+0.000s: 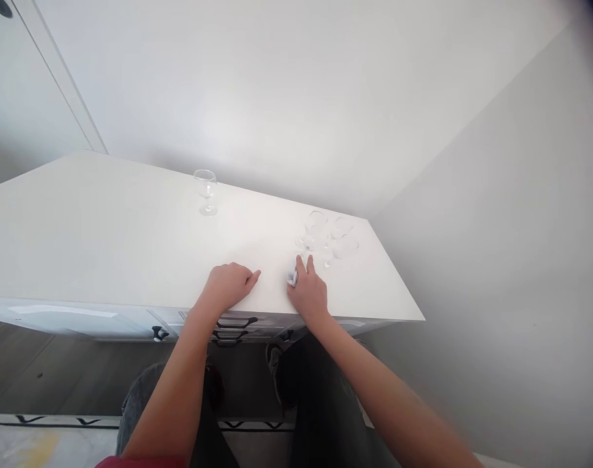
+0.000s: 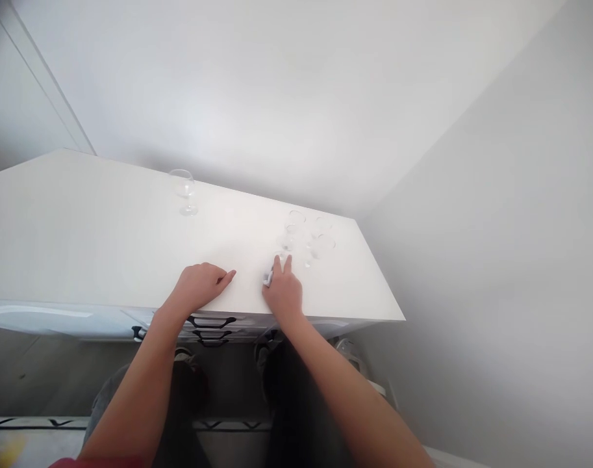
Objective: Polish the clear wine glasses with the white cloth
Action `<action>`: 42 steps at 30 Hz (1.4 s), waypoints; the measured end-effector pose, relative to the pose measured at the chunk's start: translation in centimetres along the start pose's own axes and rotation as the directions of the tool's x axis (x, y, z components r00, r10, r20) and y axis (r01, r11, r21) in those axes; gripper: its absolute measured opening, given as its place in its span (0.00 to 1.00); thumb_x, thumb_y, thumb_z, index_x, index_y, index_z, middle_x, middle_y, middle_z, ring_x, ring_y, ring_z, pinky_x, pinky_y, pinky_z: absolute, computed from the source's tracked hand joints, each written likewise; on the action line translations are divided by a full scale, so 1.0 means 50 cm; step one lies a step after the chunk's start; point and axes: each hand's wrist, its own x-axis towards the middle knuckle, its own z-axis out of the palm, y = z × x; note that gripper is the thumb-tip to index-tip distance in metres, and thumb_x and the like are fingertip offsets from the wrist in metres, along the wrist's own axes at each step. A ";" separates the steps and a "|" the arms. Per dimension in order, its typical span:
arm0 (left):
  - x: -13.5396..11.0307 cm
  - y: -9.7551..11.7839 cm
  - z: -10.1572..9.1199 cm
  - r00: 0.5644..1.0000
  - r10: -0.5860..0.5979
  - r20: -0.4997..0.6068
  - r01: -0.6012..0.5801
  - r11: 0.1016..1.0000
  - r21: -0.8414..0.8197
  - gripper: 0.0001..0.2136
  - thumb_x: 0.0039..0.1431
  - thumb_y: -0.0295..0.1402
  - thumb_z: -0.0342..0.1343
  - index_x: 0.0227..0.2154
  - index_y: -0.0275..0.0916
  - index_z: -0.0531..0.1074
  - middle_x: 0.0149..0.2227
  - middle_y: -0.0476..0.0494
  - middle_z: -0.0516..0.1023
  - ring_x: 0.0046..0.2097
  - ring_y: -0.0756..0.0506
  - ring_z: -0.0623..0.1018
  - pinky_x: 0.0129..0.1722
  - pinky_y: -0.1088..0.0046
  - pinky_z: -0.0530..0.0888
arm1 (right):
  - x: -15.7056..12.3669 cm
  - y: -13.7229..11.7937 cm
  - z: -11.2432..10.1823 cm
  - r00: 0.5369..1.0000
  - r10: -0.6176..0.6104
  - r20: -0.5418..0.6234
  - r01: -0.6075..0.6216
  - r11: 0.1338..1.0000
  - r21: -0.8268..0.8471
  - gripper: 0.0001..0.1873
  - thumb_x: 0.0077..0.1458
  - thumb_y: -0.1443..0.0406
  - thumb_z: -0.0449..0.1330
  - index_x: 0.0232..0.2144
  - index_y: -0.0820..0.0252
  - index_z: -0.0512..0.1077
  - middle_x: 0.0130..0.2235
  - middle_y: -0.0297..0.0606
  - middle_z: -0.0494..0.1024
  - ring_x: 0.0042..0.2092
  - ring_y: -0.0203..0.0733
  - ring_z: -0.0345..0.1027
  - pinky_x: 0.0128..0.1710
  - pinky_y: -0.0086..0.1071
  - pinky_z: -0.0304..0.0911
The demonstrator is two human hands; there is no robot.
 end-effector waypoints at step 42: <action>0.035 -0.044 0.064 0.804 -0.335 -0.491 -0.060 0.776 -0.628 0.18 0.51 0.34 0.71 0.44 0.40 0.74 0.67 0.26 0.65 0.74 0.21 0.50 0.70 0.32 0.39 | -0.022 -0.014 -0.003 0.998 -0.035 0.059 0.033 0.999 0.020 0.26 0.65 0.59 0.55 0.60 0.67 0.68 0.69 0.63 0.64 0.46 0.52 0.80 0.42 0.39 0.72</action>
